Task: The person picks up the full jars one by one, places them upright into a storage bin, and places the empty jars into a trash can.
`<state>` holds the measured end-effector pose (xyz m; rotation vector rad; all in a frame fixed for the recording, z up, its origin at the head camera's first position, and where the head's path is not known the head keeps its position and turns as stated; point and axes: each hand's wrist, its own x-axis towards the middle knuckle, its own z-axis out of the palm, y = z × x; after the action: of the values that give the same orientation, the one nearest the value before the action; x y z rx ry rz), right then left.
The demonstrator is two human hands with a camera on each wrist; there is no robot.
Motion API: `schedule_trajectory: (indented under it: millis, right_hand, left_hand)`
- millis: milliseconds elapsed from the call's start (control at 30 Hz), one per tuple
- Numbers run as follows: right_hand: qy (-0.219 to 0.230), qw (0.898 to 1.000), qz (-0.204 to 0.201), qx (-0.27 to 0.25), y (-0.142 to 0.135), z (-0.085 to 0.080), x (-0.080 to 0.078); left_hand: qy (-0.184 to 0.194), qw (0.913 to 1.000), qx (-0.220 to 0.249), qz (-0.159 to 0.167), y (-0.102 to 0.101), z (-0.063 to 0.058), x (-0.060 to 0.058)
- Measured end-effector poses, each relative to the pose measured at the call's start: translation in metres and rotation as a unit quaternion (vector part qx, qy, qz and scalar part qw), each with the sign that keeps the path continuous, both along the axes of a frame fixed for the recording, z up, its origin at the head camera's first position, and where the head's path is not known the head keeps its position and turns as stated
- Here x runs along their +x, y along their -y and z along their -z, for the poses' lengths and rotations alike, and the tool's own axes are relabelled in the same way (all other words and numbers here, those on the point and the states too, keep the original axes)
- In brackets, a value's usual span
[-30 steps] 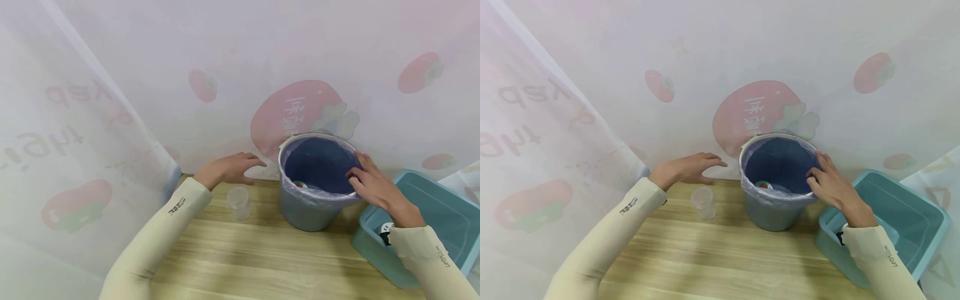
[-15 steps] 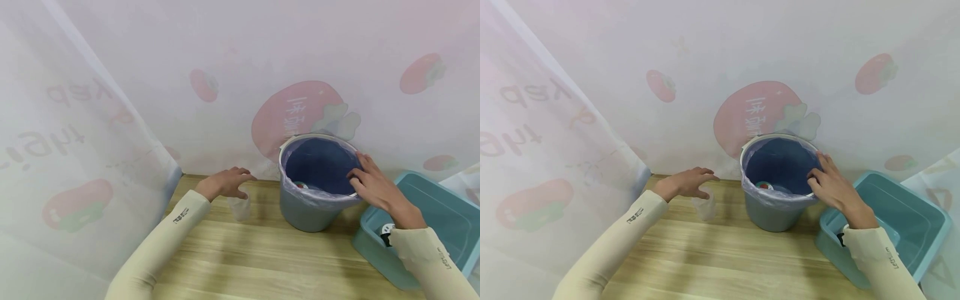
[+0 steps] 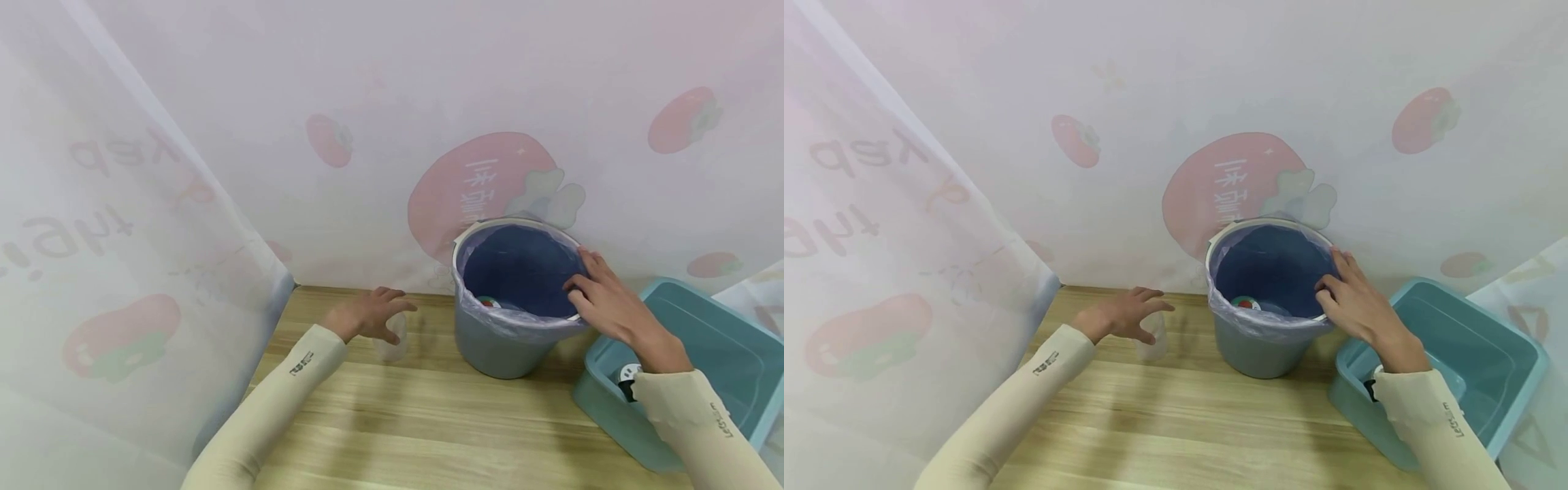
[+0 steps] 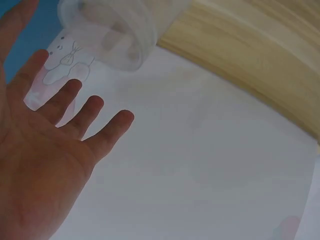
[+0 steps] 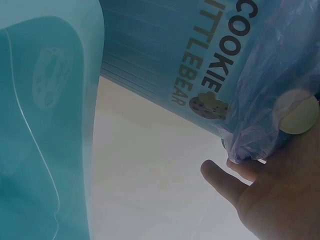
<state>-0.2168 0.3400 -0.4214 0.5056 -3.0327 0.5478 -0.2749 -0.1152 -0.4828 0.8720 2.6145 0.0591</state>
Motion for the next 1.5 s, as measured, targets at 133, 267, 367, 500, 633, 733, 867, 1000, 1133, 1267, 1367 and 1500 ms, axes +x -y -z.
schedule_trajectory:
  millis: [133, 267, 367, 500, 633, 733, 867, 1000, 1133, 1267, 1367, 1500]
  right_hand:
    - [0.001, 1.0, -0.002, 0.001, 0.001, 0.0, 0.001]
    - [-0.004, 1.0, -0.002, 0.001, 0.002, -0.001, 0.001]
    - [-0.005, 1.0, -0.001, 0.002, 0.002, -0.001, 0.0]
    - [-0.004, 1.0, 0.0, 0.005, 0.001, -0.001, 0.0]
    - [-0.002, 1.0, 0.001, 0.004, 0.001, -0.001, 0.0]
    - [-0.002, 1.0, 0.0, 0.002, 0.001, -0.001, 0.0]
    - [-0.003, 1.0, 0.0, 0.0, 0.0, -0.001, 0.0]
    - [-0.005, 1.0, 0.002, -0.001, -0.001, -0.001, 0.0]
    - [-0.007, 1.0, 0.003, 0.0, -0.001, -0.001, -0.001]
    - [-0.002, 1.0, 0.001, 0.001, -0.001, 0.0, 0.0]
    - [0.003, 1.0, 0.001, 0.003, 0.0, 0.0, 0.001]
    - [0.007, 1.0, 0.002, 0.004, 0.0, 0.001, 0.001]
  left_hand:
    - [-0.004, 0.9999, 0.007, 0.008, 0.0, 0.011, 0.001]
    - [-0.012, 0.9998, 0.012, 0.013, 0.002, 0.019, 0.002]
    - [-0.013, 0.9998, 0.014, 0.006, 0.004, 0.025, 0.001]
    - [-0.016, 0.9998, 0.015, 0.0, 0.007, 0.032, 0.001]
    - [-0.009, 0.9995, 0.029, -0.003, 0.008, 0.037, 0.003]
    - [-0.008, 0.9991, 0.042, -0.003, 0.008, 0.041, 0.004]
    - [-0.016, 0.9985, 0.052, 0.0, 0.009, 0.046, 0.005]
    - [-0.025, 0.9976, 0.065, 0.0, 0.009, 0.05, 0.006]
    - [-0.026, 0.9962, 0.083, -0.001, 0.011, 0.053, 0.005]
    - [-0.027, 0.9952, 0.094, 0.005, 0.012, 0.057, 0.005]
    - [-0.032, 0.9948, 0.096, 0.01, 0.013, 0.06, 0.005]
    - [-0.03, 0.9945, 0.1, 0.012, 0.014, 0.063, 0.006]
